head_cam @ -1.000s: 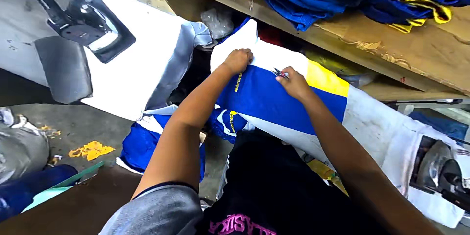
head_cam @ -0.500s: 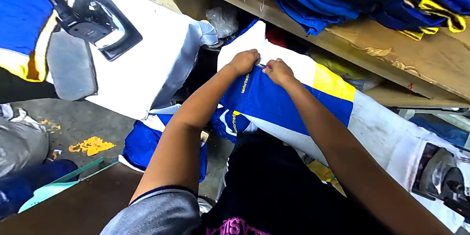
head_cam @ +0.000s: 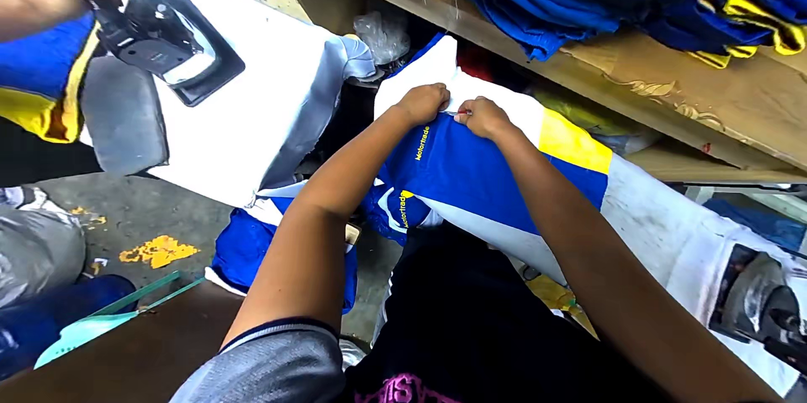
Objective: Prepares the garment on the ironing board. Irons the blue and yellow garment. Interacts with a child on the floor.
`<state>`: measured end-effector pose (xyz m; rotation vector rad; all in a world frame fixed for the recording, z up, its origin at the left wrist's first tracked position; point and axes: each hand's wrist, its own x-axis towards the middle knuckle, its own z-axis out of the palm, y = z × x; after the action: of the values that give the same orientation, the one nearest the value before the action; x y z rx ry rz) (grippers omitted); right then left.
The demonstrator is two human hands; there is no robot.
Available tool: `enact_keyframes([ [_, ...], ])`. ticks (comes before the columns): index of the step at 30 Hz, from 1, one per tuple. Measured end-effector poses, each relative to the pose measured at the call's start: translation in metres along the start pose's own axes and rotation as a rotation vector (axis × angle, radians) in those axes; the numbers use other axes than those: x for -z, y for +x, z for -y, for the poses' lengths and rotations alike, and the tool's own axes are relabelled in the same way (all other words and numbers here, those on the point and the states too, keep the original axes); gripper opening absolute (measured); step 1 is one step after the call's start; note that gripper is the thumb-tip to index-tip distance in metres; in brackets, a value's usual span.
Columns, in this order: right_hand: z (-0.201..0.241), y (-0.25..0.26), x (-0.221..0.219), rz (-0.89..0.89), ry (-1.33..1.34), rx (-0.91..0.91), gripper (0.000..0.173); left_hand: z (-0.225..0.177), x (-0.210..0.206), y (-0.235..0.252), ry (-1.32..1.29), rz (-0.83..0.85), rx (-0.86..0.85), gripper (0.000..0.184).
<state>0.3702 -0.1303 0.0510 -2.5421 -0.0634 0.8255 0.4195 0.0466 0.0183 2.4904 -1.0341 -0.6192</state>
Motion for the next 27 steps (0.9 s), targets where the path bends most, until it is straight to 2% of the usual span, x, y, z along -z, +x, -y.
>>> enact_keyframes([
  [9,0.011,-0.006,0.003,0.028,-0.049,-0.010,0.031,0.004,0.000,-0.001,-0.047,-0.046,0.039,0.026],
  [15,0.005,-0.025,0.003,0.069,-0.023,-0.035,0.034,0.010,-0.004,-0.030,-0.231,-0.200,0.146,0.023],
  [20,-0.014,-0.026,-0.003,0.029,0.066,-0.070,0.036,0.013,-0.027,-0.045,-0.230,-0.218,0.066,0.020],
  [23,-0.013,-0.026,-0.005,0.026,0.093,-0.089,0.036,0.011,-0.032,-0.040,-0.188,-0.251,0.023,0.019],
  [27,-0.007,-0.028,-0.006,0.029,0.100,-0.084,0.036,0.009,-0.031,-0.034,-0.094,-0.196,-0.030,0.020],
])
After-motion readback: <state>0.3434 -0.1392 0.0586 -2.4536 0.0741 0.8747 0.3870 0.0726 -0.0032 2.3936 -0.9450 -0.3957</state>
